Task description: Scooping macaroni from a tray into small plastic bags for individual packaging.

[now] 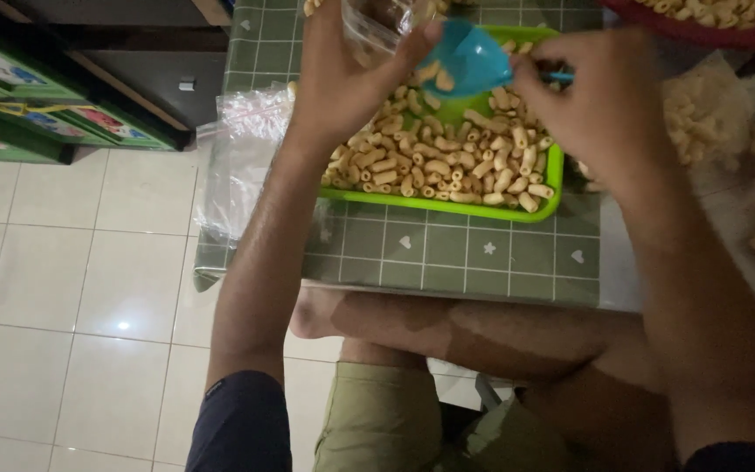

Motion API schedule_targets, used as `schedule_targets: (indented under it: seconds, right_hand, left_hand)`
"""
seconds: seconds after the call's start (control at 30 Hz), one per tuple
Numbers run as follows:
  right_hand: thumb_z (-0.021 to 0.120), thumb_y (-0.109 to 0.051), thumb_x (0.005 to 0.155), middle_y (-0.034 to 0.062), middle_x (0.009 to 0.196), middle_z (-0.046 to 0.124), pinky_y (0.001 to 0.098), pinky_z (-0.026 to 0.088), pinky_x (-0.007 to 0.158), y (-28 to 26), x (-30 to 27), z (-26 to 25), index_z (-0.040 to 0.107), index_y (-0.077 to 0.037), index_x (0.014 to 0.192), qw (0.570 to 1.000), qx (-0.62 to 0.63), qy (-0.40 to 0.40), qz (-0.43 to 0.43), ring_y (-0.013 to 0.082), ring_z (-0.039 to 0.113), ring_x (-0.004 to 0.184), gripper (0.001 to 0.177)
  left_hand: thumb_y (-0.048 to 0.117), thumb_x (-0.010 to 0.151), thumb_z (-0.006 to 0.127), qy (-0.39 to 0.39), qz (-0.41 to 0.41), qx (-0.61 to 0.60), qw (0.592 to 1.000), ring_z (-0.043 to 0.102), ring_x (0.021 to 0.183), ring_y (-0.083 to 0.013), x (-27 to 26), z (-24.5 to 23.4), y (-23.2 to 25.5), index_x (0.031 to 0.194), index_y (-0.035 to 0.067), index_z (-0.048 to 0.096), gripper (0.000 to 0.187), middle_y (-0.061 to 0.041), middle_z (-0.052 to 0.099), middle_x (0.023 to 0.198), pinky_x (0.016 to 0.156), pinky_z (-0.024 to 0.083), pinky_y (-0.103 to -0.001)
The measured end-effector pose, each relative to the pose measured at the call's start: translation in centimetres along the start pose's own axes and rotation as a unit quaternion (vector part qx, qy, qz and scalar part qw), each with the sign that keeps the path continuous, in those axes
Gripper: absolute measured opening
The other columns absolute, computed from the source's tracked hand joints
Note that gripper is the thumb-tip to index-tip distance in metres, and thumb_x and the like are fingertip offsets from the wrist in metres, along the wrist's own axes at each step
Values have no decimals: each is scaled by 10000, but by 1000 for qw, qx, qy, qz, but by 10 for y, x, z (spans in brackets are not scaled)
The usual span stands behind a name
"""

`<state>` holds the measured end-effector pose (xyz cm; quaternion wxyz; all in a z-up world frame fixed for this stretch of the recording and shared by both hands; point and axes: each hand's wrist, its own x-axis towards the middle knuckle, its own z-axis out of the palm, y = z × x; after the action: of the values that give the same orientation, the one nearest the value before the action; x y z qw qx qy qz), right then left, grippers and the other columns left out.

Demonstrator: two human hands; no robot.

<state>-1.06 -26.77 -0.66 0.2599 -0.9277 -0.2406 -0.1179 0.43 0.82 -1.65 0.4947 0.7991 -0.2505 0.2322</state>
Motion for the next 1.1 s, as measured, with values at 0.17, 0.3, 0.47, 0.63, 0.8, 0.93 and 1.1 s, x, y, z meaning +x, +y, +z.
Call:
schedule_targets:
  seconds: [0.17,0.3,0.47,0.63,0.8,0.93,1.1]
  right_hand:
    - [862,-119,1296,51,791,719,347,417,543,35,-2,6,886,-43,1109,982,-134,101,-84,155,590,609,204]
    - [775,-373,1320,-15,792,706,360,457,507,37,-1,11,843,-204,1044,946,-308,62,-76,167,642,633,331]
    - [719,-434,1225,-25,829,732,330,528,527,27,3,29,816,-222,1035,945,-318,-13,-76,156,677,653,301]
    - [690,-416,1203,19,735,732,362,563,521,20,4,34,834,-164,985,965,-226,-77,-106,186,689,614,362]
    - [734,-285,1208,27,677,733,298,470,454,19,5,24,862,-122,1041,982,-157,-41,-93,135,618,494,266]
    - [758,-268,1158,94,822,795,402,486,477,19,7,10,876,-61,1127,990,-130,-10,-62,246,682,571,240]
    - [764,-145,1199,171,920,815,399,424,479,13,6,-7,869,40,1201,997,-43,39,-45,211,627,538,213]
  left_hand:
    - [552,1016,739,-27,-30,15,999,775,903,-206,3,3,3,1268,121,569,527,-65,748,1000,764,643,-356]
    - [564,1091,749,-45,-25,37,998,840,1016,-209,-2,3,-6,1488,219,447,606,-68,805,1164,838,680,-371]
    - [540,1021,720,-45,-34,17,998,759,893,-191,8,1,9,1224,115,592,488,-62,746,1006,742,624,-331]
    - [519,1048,735,-52,-36,28,998,774,972,-190,3,1,5,1340,150,546,507,-62,749,1110,783,620,-345]
    - [508,1070,698,-47,0,19,999,716,944,-194,6,-1,10,1281,137,591,440,-50,697,1060,791,586,-365]
    - [569,1010,704,-49,-16,29,998,740,909,-187,10,1,12,1202,117,615,499,-64,734,1046,761,620,-331]
    - [648,932,702,-71,-91,28,993,827,926,-252,10,1,10,1246,83,585,658,-138,784,1120,787,708,-400]
